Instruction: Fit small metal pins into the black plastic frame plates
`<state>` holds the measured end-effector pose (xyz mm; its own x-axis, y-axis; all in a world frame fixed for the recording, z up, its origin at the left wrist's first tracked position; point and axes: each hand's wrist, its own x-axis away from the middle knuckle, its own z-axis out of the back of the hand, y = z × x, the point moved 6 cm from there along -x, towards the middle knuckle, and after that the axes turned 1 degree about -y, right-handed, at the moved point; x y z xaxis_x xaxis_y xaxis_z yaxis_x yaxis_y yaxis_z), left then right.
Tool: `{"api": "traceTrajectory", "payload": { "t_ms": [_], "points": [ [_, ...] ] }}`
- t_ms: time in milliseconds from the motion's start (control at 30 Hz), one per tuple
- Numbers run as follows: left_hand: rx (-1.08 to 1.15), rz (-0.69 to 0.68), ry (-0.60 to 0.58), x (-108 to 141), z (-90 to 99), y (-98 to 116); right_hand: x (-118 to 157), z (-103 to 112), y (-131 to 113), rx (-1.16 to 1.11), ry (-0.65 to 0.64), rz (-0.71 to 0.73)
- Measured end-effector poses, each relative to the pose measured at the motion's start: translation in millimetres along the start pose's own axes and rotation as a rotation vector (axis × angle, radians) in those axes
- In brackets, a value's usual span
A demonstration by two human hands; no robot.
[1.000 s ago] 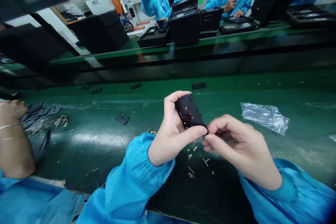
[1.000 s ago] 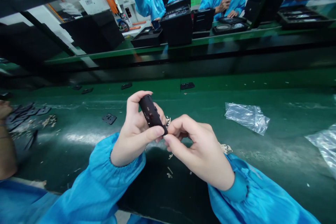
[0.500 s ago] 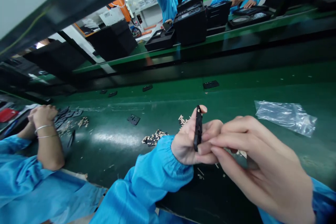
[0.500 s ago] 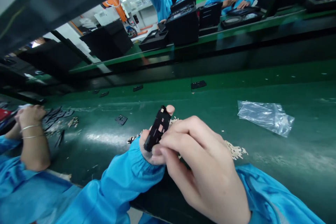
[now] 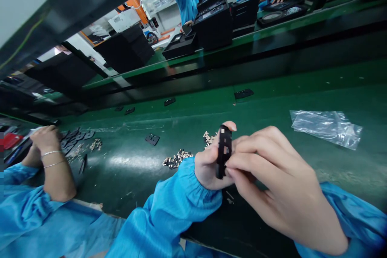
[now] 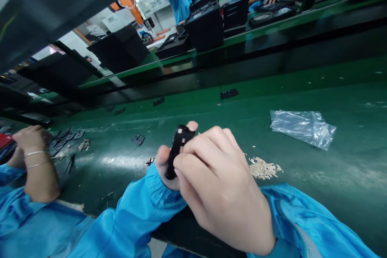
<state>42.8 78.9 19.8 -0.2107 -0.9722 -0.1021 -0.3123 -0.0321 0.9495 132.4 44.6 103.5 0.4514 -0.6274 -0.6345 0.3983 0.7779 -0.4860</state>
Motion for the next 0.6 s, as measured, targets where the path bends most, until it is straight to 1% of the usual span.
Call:
{"api": "traceTrajectory", "payload": {
  "t_ms": [100, 233, 333, 400, 600],
  "points": [
    [0.261, -0.133, 0.008, -3.5, -6.7, 17.7, 2.1, -6.7, 2.4, -0.019, -0.033, -0.081],
    [0.359, -0.240, 0.004, -4.1, -10.5, 33.9, 4.3, -16.6, 2.9, -0.059, -0.033, -0.171],
    [0.361, -0.284, 0.009, -3.7, -10.8, 37.6, 5.3, -21.2, 3.1, -0.044, -0.017, -0.208],
    [0.341, -0.316, 0.017, -3.5, -10.4, 38.7, 5.8, -23.7, 3.9, -0.043, -0.030, -0.227],
    [0.224, -0.411, -0.002, -4.7, -9.9, 43.8, 5.8, -25.9, 6.7, -0.069, -0.063, -0.257]
  ]
}}
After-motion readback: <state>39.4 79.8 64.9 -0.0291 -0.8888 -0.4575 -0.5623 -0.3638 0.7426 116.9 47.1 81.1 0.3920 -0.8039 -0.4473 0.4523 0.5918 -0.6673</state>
